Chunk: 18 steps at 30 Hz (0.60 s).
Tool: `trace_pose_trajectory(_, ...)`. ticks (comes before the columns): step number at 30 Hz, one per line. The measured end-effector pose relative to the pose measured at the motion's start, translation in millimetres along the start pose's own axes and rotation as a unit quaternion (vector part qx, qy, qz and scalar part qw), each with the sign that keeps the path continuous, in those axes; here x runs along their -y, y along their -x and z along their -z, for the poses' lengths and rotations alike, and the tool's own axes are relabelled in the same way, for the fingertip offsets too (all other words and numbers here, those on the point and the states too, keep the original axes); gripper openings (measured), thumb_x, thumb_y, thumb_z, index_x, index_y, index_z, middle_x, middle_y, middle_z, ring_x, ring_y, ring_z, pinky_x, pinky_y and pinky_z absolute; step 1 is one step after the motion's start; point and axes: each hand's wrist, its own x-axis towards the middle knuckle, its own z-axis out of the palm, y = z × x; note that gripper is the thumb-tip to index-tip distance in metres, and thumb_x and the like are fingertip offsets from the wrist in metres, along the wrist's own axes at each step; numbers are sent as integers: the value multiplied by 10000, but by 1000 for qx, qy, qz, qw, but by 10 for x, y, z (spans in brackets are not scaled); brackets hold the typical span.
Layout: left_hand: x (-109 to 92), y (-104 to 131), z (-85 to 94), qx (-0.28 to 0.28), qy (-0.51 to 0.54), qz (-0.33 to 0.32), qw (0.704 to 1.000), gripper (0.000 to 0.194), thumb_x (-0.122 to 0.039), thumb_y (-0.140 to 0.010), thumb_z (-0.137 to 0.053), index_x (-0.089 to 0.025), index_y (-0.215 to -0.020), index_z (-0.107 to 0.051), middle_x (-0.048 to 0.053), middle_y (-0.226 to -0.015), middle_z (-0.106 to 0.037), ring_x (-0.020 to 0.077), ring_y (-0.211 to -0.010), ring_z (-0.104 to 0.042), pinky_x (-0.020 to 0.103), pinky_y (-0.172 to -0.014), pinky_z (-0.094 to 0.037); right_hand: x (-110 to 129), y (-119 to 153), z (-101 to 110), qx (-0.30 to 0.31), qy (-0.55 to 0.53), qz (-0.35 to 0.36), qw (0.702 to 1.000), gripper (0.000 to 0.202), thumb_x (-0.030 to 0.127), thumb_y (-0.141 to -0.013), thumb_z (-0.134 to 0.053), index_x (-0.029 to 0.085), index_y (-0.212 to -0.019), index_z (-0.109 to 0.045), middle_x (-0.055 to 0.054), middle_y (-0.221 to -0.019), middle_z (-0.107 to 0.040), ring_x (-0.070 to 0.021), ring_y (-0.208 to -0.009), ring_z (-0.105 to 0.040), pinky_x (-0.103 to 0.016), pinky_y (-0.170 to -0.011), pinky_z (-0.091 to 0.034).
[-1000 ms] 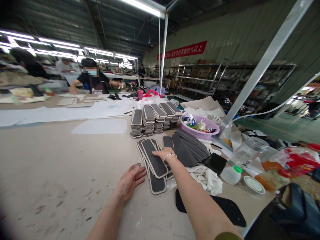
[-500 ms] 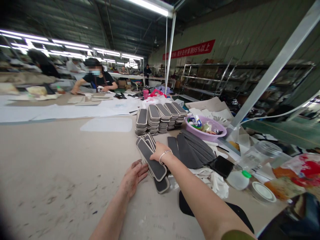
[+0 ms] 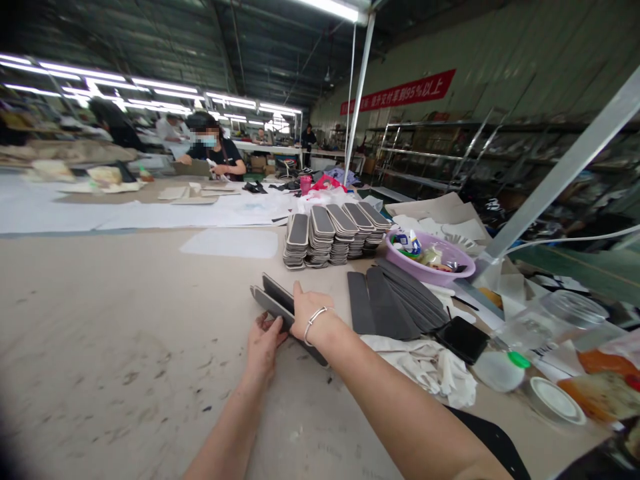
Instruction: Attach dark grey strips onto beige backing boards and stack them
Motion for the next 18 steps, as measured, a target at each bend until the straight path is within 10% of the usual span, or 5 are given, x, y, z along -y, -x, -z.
trace_pose_trajectory(7,-48,131,-103,42,73,89,992,523,-169,-779,-589,-174,-1236,-334,144,-1131,-538,152,-783,-625,339,-694,-550,-158,22,28,-1,15,35,999,329,401,-849,-412,182,-936,-642,-115,-886,-667,-241,-871,-613,-306,-718,-432)
trace_pose_trajectory(14,-28,151,-120,94,64,103,988,490,-225,-784,-609,-181,-1211,-372,155,-1205,-517,189,-900,-613,330,-722,-546,-459,7,297,-81,14,-52,995,374,378,-904,-294,194,-1001,-605,-129,-942,-647,-255,-900,-595,-351,-769,-409)
trace_pose_trajectory(18,-26,155,-106,96,61,101,988,524,-258,-755,-650,-188,-1193,-371,155,-1220,-503,203,-928,-607,325,-718,-543,-594,-104,91,2,-18,-37,999,390,390,-896,-316,174,-1001,-624,-144,-987,-644,-261,-962,-582,-345,-803,-409)
